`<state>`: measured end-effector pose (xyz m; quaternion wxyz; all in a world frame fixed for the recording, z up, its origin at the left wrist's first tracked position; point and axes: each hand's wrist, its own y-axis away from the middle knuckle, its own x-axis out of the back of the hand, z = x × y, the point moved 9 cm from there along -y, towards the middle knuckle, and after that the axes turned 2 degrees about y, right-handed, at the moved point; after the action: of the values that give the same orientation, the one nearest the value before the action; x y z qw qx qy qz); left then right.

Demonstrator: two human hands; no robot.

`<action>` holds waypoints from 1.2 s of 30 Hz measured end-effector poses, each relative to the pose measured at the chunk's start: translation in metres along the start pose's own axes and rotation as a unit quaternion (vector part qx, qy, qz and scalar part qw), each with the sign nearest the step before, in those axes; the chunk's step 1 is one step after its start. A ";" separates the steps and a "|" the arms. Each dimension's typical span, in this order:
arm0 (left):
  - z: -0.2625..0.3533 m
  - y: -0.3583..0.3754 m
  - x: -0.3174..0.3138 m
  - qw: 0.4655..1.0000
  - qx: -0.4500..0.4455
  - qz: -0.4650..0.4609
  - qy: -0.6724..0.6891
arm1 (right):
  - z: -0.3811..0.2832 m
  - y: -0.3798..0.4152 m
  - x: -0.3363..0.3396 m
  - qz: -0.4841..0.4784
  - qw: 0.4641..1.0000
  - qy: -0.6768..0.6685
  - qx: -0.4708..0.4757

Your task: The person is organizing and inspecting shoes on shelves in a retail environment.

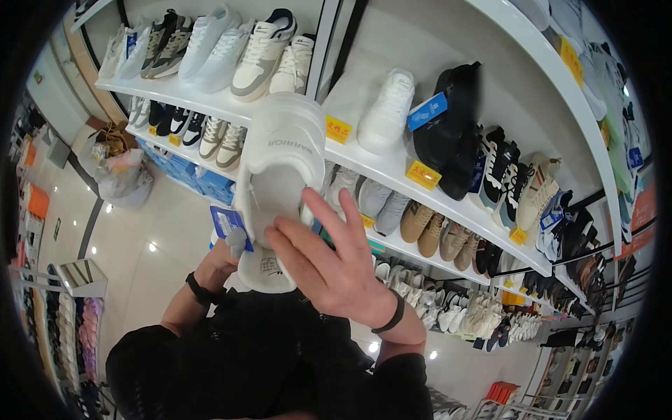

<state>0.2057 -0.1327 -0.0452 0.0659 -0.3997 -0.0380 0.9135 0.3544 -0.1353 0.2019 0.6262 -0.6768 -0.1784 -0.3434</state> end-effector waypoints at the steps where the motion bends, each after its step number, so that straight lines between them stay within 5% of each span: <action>1: 0.006 0.001 -0.006 1.000 0.001 0.002 0.019 | -0.004 -0.002 -0.002 -0.019 1.000 -0.006 0.022; 12: -0.012 0.017 0.007 0.998 0.023 0.042 0.028 | -0.013 -0.007 -0.010 -0.067 0.996 -0.029 0.045; 22: 0.005 0.013 -0.013 0.996 0.048 0.026 -0.066 | 0.006 0.001 -0.018 -0.096 0.991 -0.079 -0.051; 30: 0.003 0.011 -0.026 0.990 0.089 -0.039 -0.099 | 0.018 0.028 -0.016 -0.039 0.988 -0.112 -0.097; 36: -0.001 0.024 -0.009 0.984 0.062 0.025 -0.168 | 0.019 0.043 -0.009 0.041 0.990 -0.121 -0.063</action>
<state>0.2104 -0.1577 -0.0429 0.0600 -0.2364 0.0181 0.9696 0.3813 -0.1222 0.1644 0.5700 -0.7581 -0.2027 -0.2434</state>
